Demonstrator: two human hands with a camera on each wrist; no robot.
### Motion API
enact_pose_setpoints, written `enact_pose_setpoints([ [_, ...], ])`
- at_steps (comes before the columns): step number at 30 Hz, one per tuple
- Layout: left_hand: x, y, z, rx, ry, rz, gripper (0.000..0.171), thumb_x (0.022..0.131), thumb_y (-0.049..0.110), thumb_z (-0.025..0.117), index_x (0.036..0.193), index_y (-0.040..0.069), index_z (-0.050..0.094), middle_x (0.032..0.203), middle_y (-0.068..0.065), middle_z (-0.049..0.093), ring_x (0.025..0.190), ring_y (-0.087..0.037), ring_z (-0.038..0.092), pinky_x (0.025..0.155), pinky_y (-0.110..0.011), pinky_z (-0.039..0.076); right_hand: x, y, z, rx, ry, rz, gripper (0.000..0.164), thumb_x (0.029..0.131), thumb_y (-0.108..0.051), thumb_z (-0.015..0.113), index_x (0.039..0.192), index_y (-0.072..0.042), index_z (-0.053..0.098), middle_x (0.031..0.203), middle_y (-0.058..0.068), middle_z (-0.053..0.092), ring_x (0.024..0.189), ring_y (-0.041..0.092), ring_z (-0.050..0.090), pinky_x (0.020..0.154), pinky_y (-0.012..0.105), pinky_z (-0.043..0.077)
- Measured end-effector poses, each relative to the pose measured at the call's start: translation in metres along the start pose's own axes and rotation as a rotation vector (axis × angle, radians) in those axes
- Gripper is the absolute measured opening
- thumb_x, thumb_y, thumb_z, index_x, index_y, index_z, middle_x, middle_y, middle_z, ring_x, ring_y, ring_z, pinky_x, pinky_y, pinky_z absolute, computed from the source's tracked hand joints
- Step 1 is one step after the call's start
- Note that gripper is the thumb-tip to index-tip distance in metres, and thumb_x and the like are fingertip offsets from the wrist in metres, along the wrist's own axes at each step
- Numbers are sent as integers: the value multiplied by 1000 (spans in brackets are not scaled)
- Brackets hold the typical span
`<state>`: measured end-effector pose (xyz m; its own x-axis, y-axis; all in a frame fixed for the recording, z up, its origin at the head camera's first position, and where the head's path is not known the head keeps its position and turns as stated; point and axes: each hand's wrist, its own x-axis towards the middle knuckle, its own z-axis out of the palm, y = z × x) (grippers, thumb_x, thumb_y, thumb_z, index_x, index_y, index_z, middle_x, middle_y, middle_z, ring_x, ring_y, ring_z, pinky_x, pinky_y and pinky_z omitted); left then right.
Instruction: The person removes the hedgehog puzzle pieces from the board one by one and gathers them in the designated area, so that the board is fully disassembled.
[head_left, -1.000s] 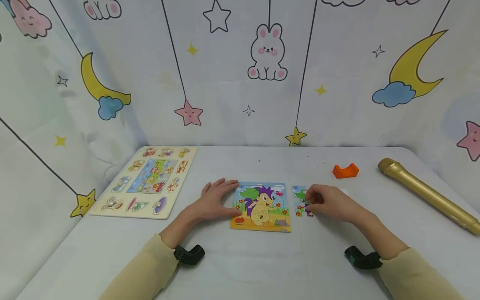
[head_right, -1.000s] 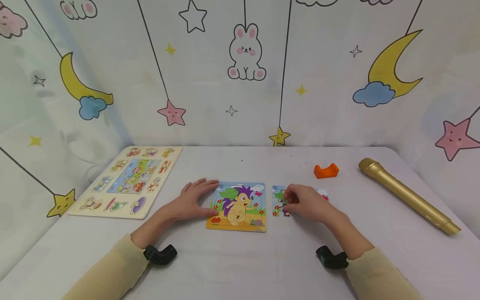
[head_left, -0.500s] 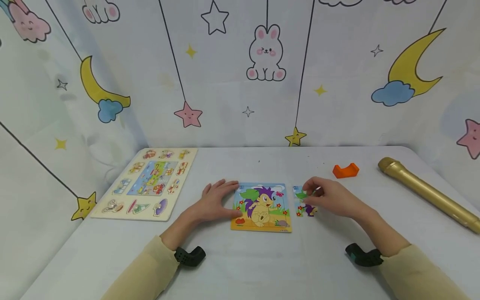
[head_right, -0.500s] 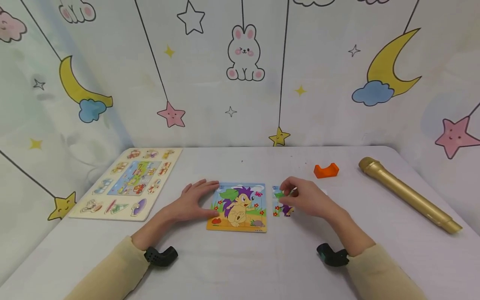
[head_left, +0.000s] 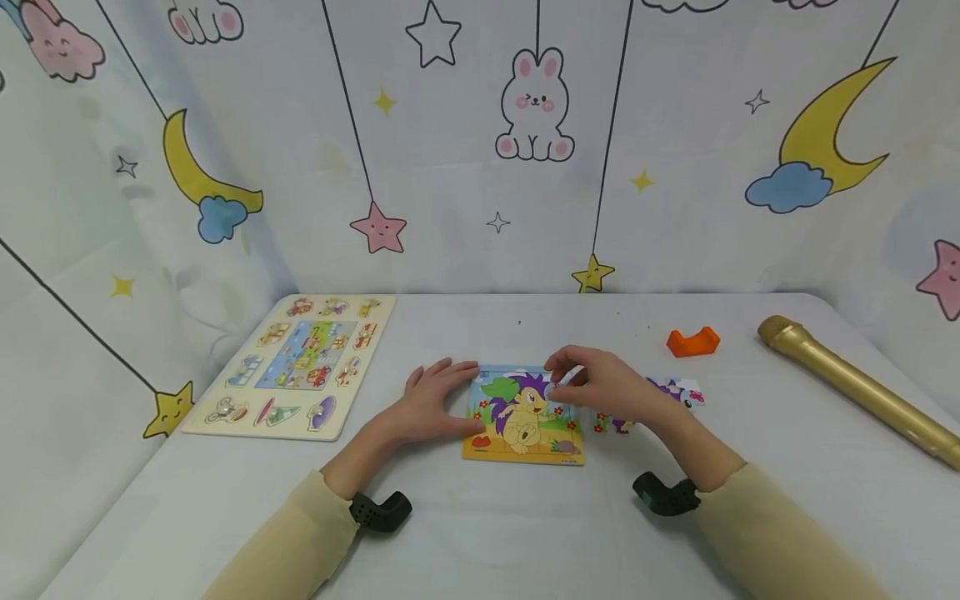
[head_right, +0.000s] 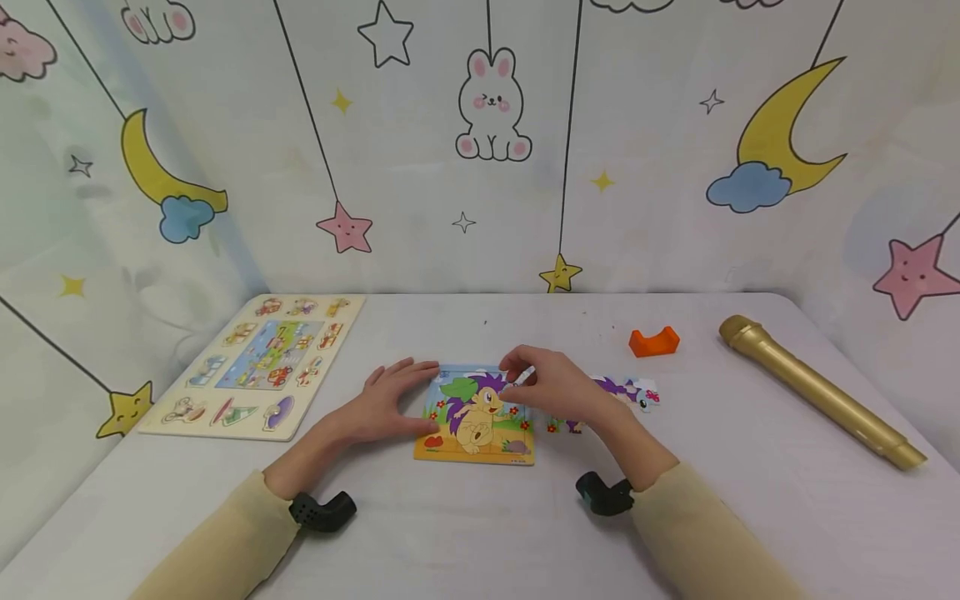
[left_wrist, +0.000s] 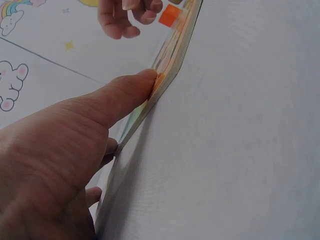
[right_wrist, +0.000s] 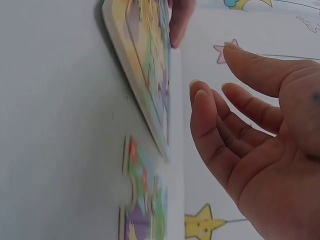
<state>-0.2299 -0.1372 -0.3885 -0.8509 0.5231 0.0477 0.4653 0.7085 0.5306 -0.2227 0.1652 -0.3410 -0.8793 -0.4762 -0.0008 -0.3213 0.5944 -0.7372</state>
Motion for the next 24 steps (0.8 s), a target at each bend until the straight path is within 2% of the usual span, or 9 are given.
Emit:
enact_pose_setpoints([
  [4,0,1,0,-3,-1,2,85,84,47,76,154,11,44,159,-3,38,151,-34,15,117,-62,0,12,-4,11,9,-21,-1,38,93,-22,75,123,-4,62,111,7,64,95,22,64,85,34,56],
  [8,0,1,0,-9,-2,7,84,85,47,77,153,11,44,159,-3,39,151,-35,15,117,-62,0,21,-6,21,11,-44,17,37,93,-23,74,123,-5,62,109,5,63,93,21,63,80,32,57],
  [14,2,1,0,-6,6,19,84,84,47,77,153,10,45,159,-3,39,151,-35,16,117,-63,0,24,-5,28,-35,-49,48,33,93,-20,75,120,-6,63,108,4,63,92,21,60,81,32,55],
  [24,1,-1,0,4,4,10,84,84,47,77,153,10,45,159,-3,39,151,-35,16,117,-63,1,28,-5,36,-121,-51,42,38,90,-24,78,120,-5,64,106,2,64,91,18,58,85,34,54],
])
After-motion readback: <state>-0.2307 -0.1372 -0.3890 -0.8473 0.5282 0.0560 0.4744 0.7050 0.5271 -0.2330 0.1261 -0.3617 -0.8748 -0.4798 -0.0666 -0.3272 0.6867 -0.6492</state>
